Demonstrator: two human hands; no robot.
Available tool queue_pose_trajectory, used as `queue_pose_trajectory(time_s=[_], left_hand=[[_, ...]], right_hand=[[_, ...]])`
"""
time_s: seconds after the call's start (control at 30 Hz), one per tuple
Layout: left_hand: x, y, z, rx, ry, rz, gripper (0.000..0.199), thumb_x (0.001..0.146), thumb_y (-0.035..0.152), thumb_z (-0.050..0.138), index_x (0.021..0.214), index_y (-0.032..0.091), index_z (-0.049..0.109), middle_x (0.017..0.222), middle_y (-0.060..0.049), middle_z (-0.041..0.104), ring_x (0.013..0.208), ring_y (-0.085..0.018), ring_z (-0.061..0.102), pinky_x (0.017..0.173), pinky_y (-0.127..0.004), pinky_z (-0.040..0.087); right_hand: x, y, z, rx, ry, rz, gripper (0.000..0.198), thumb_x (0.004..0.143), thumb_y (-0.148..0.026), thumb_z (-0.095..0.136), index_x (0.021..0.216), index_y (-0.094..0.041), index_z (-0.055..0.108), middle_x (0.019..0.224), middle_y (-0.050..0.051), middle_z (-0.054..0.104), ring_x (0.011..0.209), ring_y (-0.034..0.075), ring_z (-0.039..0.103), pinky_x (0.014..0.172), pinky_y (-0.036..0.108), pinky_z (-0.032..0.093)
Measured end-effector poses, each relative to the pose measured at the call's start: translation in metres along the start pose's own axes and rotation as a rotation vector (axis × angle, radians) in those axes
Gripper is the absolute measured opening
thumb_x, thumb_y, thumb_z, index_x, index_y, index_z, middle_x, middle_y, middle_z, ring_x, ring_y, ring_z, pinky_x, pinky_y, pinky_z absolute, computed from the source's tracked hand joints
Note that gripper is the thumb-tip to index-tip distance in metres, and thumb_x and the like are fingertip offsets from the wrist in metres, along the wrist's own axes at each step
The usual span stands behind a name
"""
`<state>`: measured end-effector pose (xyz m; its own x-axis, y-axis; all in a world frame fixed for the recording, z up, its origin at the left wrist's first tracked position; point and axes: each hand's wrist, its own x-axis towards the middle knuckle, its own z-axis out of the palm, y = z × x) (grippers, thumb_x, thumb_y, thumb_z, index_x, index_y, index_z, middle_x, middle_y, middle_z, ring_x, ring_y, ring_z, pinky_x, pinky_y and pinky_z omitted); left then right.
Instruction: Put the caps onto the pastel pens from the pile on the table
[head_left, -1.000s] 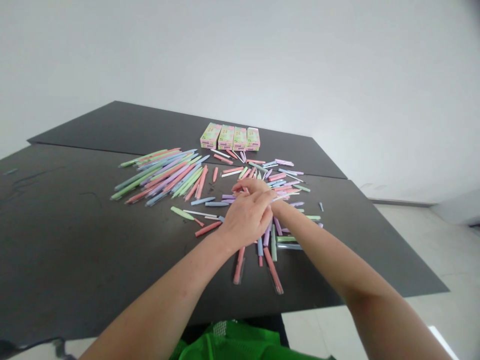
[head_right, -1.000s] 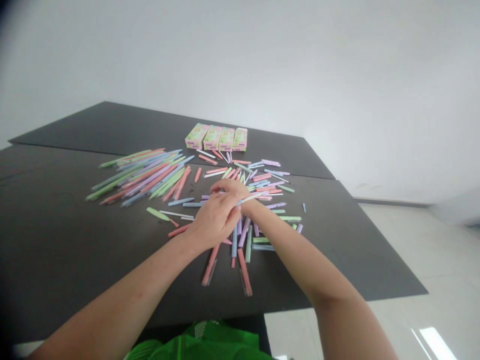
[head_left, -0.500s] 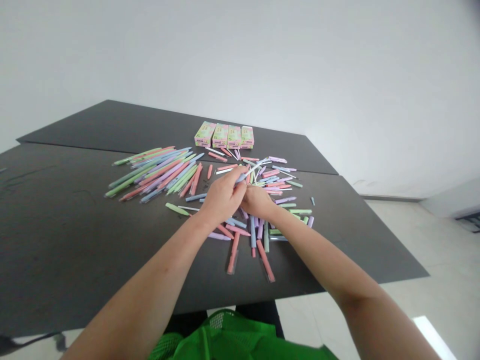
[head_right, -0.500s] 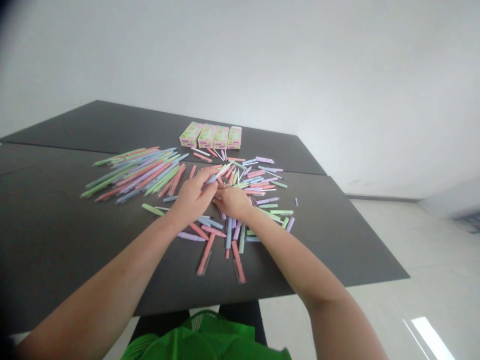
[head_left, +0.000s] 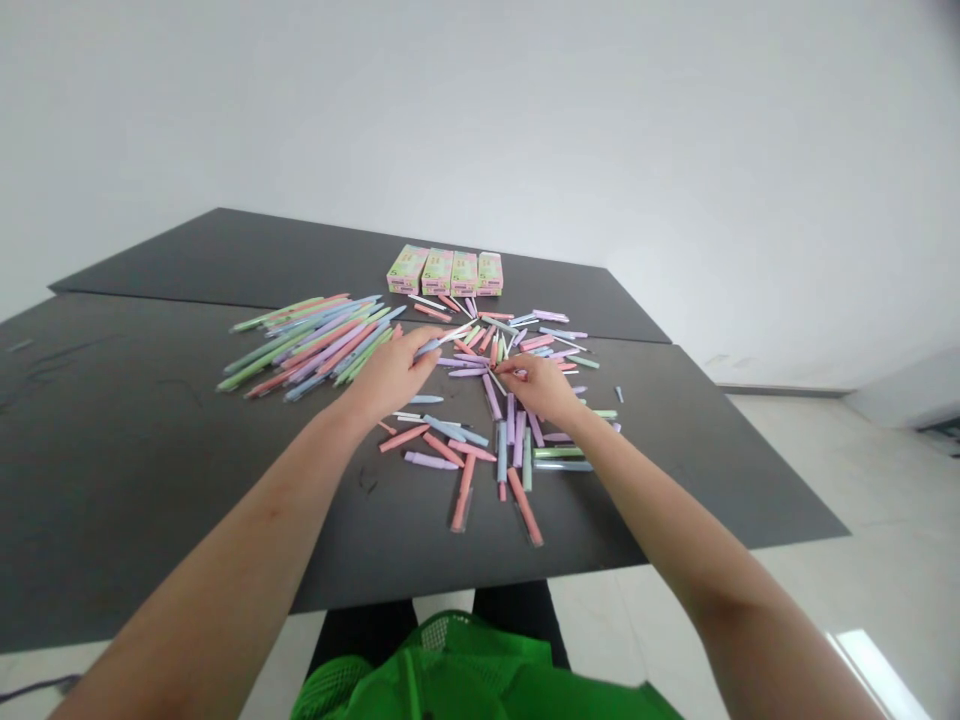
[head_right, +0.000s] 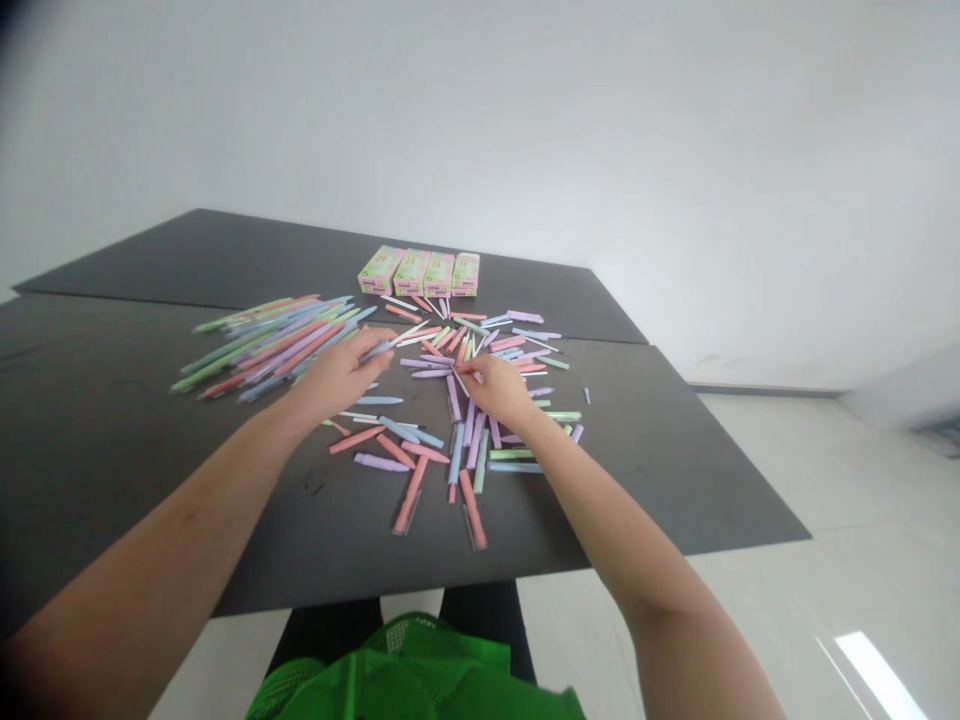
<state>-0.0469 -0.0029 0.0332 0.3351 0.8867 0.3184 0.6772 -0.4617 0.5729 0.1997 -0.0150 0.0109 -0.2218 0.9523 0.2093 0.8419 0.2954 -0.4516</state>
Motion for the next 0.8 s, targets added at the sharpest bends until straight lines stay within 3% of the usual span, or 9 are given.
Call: queue_pose_trajectory(time_s=[0.13,0.23,0.37,0.63,0.8], left_hand=[[-0.004,-0.017,0.002,0.123,-0.025,-0.038,0.039,0.091,0.040,0.043,0.121,0.024,0.062,0.109,-0.007,0.071,0.108,-0.027,0.063,0.086,-0.032,0.047],[-0.007,-0.024,0.006,0.197,-0.052,-0.054,0.037,0.091,0.043,0.044,0.118,0.026,0.063,0.111,-0.007,0.071,0.105,-0.026,0.065,0.083,-0.029,0.047],[-0.011,-0.027,0.009,0.261,-0.051,-0.068,0.038,0.092,0.045,0.042,0.117,0.026,0.063,0.116,-0.007,0.070,0.099,-0.026,0.067,0.078,-0.029,0.046],[-0.017,-0.028,0.012,0.236,-0.044,-0.028,0.037,0.093,0.042,0.041,0.114,0.023,0.064,0.107,-0.008,0.072,0.094,-0.026,0.067,0.079,-0.030,0.046],[-0.017,-0.030,0.013,0.190,-0.047,-0.010,0.036,0.093,0.041,0.041,0.113,0.023,0.064,0.110,-0.008,0.071,0.099,-0.025,0.066,0.082,-0.030,0.046]], right_hand=[[-0.021,-0.022,-0.003,0.079,-0.116,-0.098,0.021,0.086,-0.028,0.060,0.101,-0.020,0.072,0.103,0.004,0.072,0.093,0.018,0.065,0.084,0.029,0.046],[-0.034,-0.044,0.003,0.041,-0.217,-0.219,0.039,0.082,-0.045,0.065,0.112,-0.021,0.068,0.110,0.006,0.069,0.096,0.019,0.065,0.083,0.029,0.046],[-0.040,-0.064,0.013,-0.129,-0.278,-0.238,0.057,0.077,-0.055,0.068,0.122,-0.021,0.062,0.117,0.009,0.064,0.097,0.023,0.065,0.076,0.030,0.046],[-0.029,-0.050,0.020,-0.235,-0.254,-0.212,0.031,0.090,-0.036,0.053,0.116,-0.022,0.065,0.110,0.007,0.066,0.098,0.021,0.064,0.078,0.030,0.045],[-0.018,-0.035,0.018,-0.273,-0.220,-0.127,0.029,0.091,-0.030,0.050,0.114,-0.021,0.067,0.108,0.008,0.069,0.097,0.021,0.064,0.080,0.029,0.046]])
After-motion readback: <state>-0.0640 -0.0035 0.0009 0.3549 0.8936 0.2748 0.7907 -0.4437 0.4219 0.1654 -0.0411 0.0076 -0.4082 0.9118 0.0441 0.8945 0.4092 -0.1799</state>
